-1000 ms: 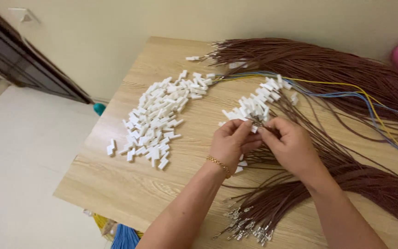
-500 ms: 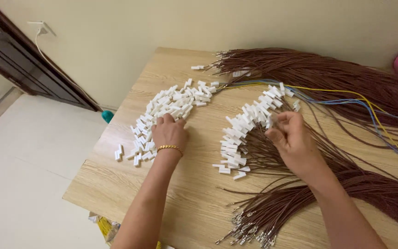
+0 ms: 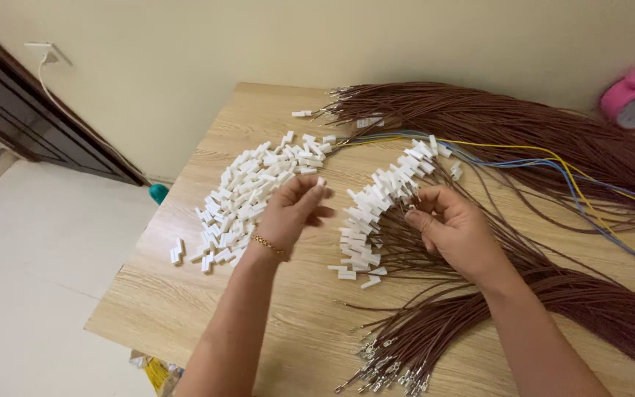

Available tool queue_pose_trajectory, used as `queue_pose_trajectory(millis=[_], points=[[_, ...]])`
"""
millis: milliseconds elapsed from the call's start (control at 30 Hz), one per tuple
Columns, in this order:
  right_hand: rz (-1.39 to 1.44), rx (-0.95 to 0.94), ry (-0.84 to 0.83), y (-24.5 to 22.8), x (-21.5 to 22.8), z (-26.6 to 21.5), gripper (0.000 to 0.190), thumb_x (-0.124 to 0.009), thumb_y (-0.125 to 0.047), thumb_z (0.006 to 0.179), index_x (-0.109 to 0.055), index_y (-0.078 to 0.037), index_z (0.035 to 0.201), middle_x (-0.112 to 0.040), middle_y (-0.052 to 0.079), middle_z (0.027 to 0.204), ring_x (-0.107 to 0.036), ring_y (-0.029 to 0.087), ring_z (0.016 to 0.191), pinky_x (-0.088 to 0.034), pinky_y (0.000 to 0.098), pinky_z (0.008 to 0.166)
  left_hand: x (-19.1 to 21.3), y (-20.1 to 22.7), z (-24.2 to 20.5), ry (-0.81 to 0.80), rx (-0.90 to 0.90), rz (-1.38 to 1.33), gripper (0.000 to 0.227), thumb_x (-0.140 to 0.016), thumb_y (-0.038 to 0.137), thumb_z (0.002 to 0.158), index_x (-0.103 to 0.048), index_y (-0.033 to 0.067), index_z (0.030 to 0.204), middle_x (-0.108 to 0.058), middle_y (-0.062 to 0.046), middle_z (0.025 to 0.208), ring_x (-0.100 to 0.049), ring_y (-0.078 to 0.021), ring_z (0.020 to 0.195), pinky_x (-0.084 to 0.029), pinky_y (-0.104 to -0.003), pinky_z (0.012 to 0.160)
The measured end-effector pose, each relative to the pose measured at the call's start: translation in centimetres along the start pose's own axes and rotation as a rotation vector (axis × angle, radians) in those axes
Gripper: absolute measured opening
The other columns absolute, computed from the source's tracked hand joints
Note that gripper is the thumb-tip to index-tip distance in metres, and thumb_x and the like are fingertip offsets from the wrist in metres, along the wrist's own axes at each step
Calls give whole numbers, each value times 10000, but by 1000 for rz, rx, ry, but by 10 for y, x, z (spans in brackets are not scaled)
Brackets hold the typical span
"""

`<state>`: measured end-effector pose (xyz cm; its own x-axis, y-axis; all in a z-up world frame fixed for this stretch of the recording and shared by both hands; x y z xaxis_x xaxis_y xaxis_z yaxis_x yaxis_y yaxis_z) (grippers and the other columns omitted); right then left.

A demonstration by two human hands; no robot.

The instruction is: The person repeatedly picks up small white plastic connectors and brown wires with metal tips from a wooden table. They insert the metal tips into the connectors by hand and place the assembled units back on the table.

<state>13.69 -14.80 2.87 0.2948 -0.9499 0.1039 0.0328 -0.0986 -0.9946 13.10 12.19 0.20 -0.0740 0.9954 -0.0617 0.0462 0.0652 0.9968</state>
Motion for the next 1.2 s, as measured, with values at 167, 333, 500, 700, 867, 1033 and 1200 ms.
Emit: queue_pose_trajectory(millis=[167,333,500,700,867,1033,1200], points=[[70,13,35,-5,2,-2,199,-723,-121,908,-627,-62,1073,-602,5,756,-460,65,515,-383,233,439,-65,-8,-11,-122,153,-604,209,-569,255,1035,-625,102,1165,-755,-118,1075,-736,-187,797,-593,-301,648],[113,44,33,7,6,3,163,-730,-109,929,-663,-36,1058,-625,-14,844,-518,44,679,-408,215,538,-101,-22,-11,-199,261,-814,171,-566,271,1050,-578,112,1110,-747,-111,1107,-748,-194,851,-599,-296,664],[51,52,-15,5,3,3,142,-701,-152,949,-711,-41,1039,-691,-16,920,-615,75,840,-521,242,740,-106,-24,-9,-176,220,-841,191,-603,278,1034,-577,117,1134,-742,-97,1126,-744,-191,914,-616,-303,707],[-105,54,55,-15,2,-6,144,-712,-177,930,-724,-53,1004,-699,-24,898,-620,60,813,-530,230,727,-99,-33,-10,-62,241,-847,342,-618,298,1010,-601,125,1305,-730,-56,1077,-737,-194,898,-615,-303,685],[-190,19,70,-4,3,-6,143,-754,-184,905,-739,-42,920,-674,-21,795,-577,74,719,-502,254,653,-103,-43,-11,-48,266,-861,299,-621,289,1002,-604,136,1259,-724,-33,1049,-750,-207,918,-615,-316,683],[-228,68,81,-9,5,-7,148,-774,-184,869,-734,-42,858,-706,-33,789,-597,54,736,-516,246,679,-106,-45,-10,-69,237,-889,265,-643,256,988,-626,135,1223,-722,-30,1015,-746,-204,907,-616,-319,686],[-264,73,73,-14,2,-10,157,-776,-190,867,-764,-35,855,-726,-15,757,-611,58,711,-529,261,660,-100,-52,-7,-9,213,-807,158,-690,187,977,-596,97,1066,-686,-35,941,-743,-218,887,-618,-324,678]])
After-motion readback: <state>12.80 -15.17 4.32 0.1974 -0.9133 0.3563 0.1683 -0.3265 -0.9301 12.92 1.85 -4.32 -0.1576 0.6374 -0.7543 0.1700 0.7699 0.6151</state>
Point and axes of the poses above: each hand's wrist, its own z-axis towards the middle knuckle, its own x-axis out of the back of the hand, y = z × x, the point moved 10 cm from there along z, towards the middle knuckle
